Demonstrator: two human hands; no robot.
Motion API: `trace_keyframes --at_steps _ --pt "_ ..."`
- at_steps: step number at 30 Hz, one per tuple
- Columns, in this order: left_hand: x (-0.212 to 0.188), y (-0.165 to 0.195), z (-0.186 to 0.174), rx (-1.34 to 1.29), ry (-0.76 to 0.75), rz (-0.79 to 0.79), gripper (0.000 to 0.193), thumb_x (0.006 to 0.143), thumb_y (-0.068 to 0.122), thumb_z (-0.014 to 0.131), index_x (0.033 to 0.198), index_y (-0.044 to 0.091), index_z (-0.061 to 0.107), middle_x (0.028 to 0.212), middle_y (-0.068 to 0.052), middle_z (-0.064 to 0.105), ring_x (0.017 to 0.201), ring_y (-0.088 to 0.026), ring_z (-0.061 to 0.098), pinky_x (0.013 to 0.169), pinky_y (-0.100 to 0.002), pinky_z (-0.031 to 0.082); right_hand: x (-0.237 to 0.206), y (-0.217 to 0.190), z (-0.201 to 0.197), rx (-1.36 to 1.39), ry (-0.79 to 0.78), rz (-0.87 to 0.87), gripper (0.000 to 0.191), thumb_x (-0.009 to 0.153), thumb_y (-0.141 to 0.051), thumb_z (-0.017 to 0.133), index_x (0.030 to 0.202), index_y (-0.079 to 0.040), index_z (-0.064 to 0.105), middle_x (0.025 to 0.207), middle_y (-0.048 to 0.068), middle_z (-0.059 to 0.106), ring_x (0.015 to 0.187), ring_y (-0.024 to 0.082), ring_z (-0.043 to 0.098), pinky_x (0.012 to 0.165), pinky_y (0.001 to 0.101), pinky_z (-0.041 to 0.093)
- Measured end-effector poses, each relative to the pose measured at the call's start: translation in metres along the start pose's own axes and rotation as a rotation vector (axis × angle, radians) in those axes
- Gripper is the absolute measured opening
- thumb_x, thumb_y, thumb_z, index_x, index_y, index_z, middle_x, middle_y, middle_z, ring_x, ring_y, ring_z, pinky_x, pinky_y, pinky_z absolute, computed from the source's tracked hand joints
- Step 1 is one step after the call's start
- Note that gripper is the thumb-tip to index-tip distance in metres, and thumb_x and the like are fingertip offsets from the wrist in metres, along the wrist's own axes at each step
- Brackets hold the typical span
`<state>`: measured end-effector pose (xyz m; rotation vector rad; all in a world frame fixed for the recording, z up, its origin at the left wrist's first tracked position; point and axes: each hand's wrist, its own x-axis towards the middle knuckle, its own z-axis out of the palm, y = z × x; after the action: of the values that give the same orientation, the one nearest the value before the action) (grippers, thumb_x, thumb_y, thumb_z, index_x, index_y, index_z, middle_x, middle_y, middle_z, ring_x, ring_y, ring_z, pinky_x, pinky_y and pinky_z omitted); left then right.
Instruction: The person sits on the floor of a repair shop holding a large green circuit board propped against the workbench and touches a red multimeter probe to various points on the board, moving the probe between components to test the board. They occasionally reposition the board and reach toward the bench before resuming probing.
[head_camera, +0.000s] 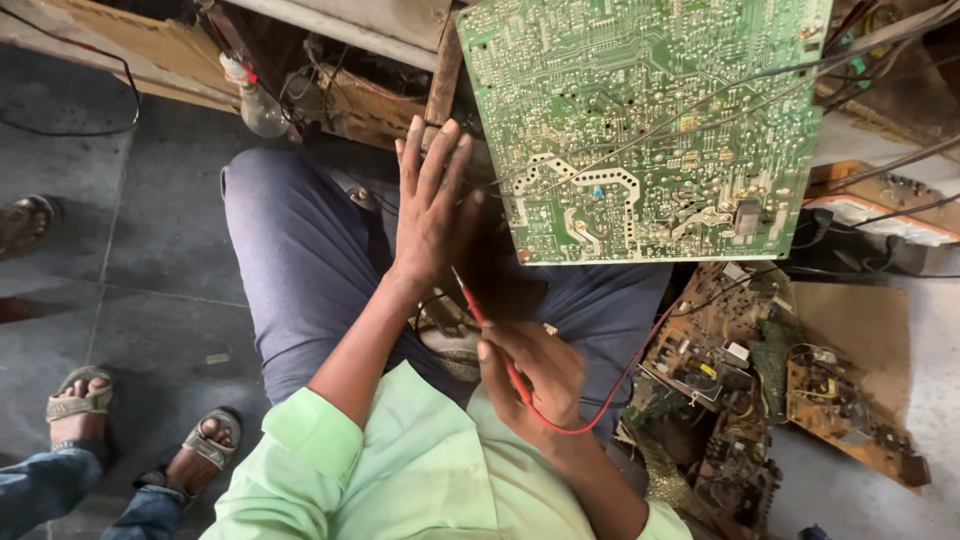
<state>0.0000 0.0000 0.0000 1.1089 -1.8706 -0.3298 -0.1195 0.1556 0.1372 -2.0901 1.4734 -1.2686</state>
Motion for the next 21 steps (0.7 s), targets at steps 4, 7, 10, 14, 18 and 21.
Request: trace_keyframes --at_steps 4,7,10,14,18,21 --pt "0.008 -0.003 0.004 -0.031 0.003 -0.003 0.067 0.097 0.013 0.076 0.158 0.009 0.045 0.167 -0.009 0.034 0.161 -0.041 0.018 0.135 -0.061 0.016 0.006 0.009 0.002 0.003 -0.014 0.0 0.02 0.091 0.002 0.074 0.111 0.002 0.068 0.096 0.014 0.073 0.074 0.022 0.072 0.063 0.0295 0.056" --pt "0.023 -0.008 0.004 -0.041 -0.013 -0.002 0.066 0.099 0.013 0.075 0.158 0.008 0.045 0.168 -0.011 0.034 0.161 -0.04 0.018 0.134 -0.062 0.014 0.02 0.014 0.005 0.016 -0.016 -0.016 0.02 0.093 0.002 0.074 0.111 0.002 0.068 0.096 0.013 0.073 0.075 0.021 0.072 0.063 0.0294 0.057" --pt "0.042 -0.019 0.006 -0.042 -0.014 -0.006 0.065 0.1 0.013 0.075 0.158 0.008 0.045 0.168 -0.01 0.034 0.161 -0.04 0.018 0.134 -0.063 0.014 0.039 0.022 0.01 0.04 -0.022 -0.005 0.019 0.093 0.001 0.073 0.111 0.003 0.068 0.094 0.014 0.073 0.072 0.02 0.072 0.061 0.0287 0.056" --pt "0.039 -0.035 0.01 -0.042 -0.011 -0.006 0.066 0.1 0.013 0.074 0.159 0.008 0.044 0.168 -0.01 0.033 0.162 -0.04 0.017 0.134 -0.063 0.014 0.039 0.029 0.024 0.059 -0.045 0.021 0.018 0.095 0.0 0.072 0.112 0.004 0.068 0.09 0.012 0.073 0.071 0.02 0.072 0.062 0.0293 0.056" --pt "0.043 -0.061 0.017 -0.044 -0.002 -0.001 0.066 0.101 0.012 0.074 0.159 0.008 0.044 0.168 -0.01 0.032 0.162 -0.04 0.017 0.134 -0.063 0.014 0.047 0.044 0.045 0.067 -0.058 0.017 0.017 0.097 -0.002 0.069 0.113 0.003 0.068 0.093 0.012 0.074 0.074 0.022 0.073 0.065 0.0307 0.057" --pt "0.051 -0.08 0.023 -0.044 0.01 0.003 0.065 0.102 0.012 0.074 0.159 0.008 0.044 0.169 -0.01 0.033 0.162 -0.039 0.017 0.135 -0.063 0.015 0.056 0.056 0.058 0.051 -0.063 0.003 0.017 0.098 -0.003 0.069 0.114 0.003 0.068 0.094 0.013 0.074 0.076 0.023 0.074 0.067 0.0319 0.058"
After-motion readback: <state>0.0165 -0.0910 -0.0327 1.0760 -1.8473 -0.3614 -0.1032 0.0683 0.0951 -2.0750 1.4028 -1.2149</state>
